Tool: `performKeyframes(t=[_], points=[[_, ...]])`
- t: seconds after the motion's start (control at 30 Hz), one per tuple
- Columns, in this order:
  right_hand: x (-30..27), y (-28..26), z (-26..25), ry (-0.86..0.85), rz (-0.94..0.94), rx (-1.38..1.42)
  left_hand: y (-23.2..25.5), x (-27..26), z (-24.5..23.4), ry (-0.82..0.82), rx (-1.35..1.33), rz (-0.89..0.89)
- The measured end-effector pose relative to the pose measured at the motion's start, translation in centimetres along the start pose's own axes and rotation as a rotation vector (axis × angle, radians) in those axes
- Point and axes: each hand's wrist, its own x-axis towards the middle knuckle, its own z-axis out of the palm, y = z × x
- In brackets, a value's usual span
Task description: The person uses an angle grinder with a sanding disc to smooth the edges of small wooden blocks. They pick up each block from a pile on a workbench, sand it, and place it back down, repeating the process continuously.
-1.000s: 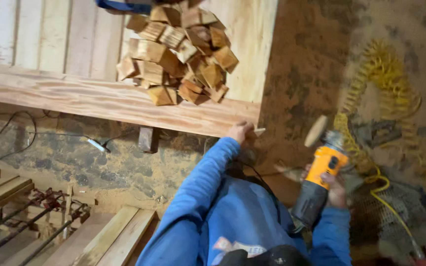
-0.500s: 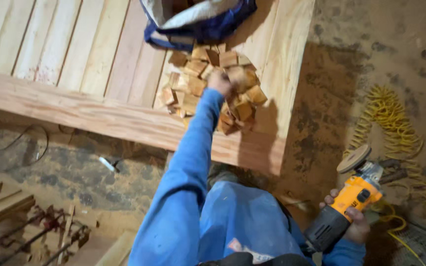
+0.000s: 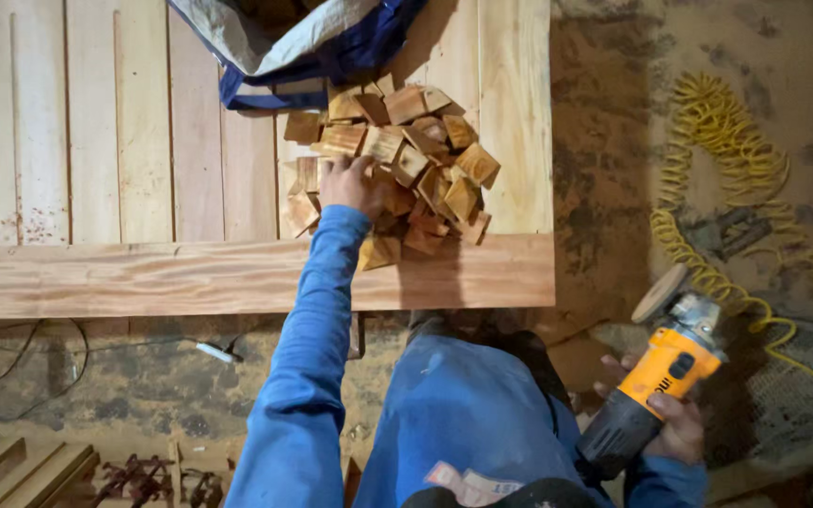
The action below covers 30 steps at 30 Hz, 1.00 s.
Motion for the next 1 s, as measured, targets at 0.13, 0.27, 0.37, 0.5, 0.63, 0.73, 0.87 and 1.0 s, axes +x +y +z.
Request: performKeyframes(t=[0.13, 0.27, 0.37, 0.5, 0.63, 0.73, 0.87, 1.0], points=[[-2.6, -0.9, -1.7, -0.004, 0.104, -0.018, -0.8, -1.6, 3.0, 0.02, 0.134, 0.084], [-4.2, 0.6, -4.1, 0.04, 0.02, -0.05, -2.0, -0.4, 5.0, -0.088, 0.018, -0.119], [-5.2, 1.5, -5.7, 0.044, 0.11, 0.044, -0.8, -1.2, 4.1, -0.081, -0.061, -0.137], [-5.8, 1.8, -5.7, 0.161, 0.09, -0.061, 5.3, -5.8, 2.1, 0.101, -0.338, 0.011], [-4.1, 0.9, -2.6, 0.127, 0.046, 0.036, 13.2, -11.2, 4.5, 0.094, -0.388, 0.325], [-2.1, -1.4, -1.1, 0.108, 0.048, 0.062, 17.5, -13.6, 9.9, 0.005, -0.369, 0.478], [0.3, -3.9, -1.3, 0.067, 0.032, 0.057, 20.2, -16.6, 15.2, -0.119, -0.319, 0.532], [3.2, -5.8, -3.0, 0.059, 0.059, -0.226, 21.3, -16.8, 15.4, -0.164, -0.359, 0.545]])
